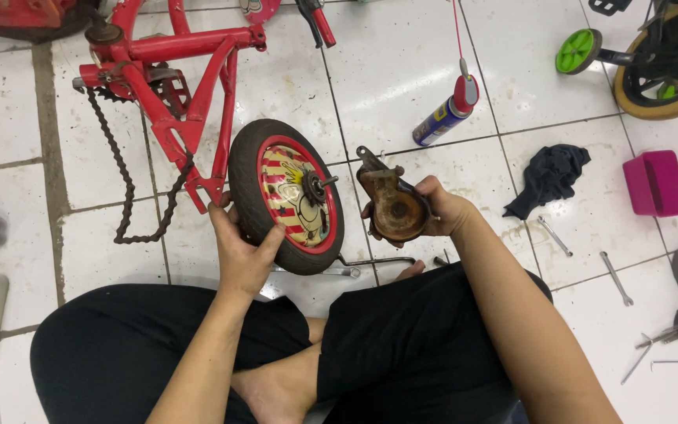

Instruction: Using a wrench to remove nuts and washers from the axle of a small bicycle wheel for disassembly.

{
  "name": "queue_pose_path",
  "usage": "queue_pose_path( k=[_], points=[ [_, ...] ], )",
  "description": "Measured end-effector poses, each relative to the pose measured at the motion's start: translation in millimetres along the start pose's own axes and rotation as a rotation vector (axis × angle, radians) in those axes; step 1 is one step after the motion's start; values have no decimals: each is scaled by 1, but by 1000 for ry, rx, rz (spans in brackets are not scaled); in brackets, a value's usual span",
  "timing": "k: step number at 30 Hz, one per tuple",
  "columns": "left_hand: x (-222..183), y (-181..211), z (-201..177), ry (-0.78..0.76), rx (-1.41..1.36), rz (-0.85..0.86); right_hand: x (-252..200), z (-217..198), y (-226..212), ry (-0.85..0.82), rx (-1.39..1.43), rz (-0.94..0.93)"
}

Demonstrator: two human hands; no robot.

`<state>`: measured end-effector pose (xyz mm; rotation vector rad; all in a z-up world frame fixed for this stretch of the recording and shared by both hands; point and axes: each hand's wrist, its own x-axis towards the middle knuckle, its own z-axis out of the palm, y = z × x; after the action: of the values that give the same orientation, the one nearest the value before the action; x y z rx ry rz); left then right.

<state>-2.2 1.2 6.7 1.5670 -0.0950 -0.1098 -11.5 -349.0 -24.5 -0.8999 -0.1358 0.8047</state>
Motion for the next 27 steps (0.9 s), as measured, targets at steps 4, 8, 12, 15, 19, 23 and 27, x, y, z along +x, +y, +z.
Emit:
queue_pose_path(
  k=[4, 8, 12, 15, 19, 23, 27],
  points=[
    [0, 5, 3, 24, -12, -19, 21, 66, -43, 366, -123, 87],
    [2, 5, 4, 27, -39, -36, 50, 36, -45, 777, -299, 115],
    [4, 4, 5, 45, -60, -28, 85, -49, -23, 1056, -1136, 395],
    [4, -1, 4, 77, -68, -37, 117, -68, -27, 1047, -1538, 507],
    [9, -4, 5, 91, -53, 8, 166, -87, -32, 1063, -1781, 492],
    [9, -13, 5, 92, -62, 12, 215, -134, -35, 1259, -1563, 258],
    [10, 9, -1, 41, -30, 40, 234, -128, -47, 1424, -1300, -237]
  ],
)
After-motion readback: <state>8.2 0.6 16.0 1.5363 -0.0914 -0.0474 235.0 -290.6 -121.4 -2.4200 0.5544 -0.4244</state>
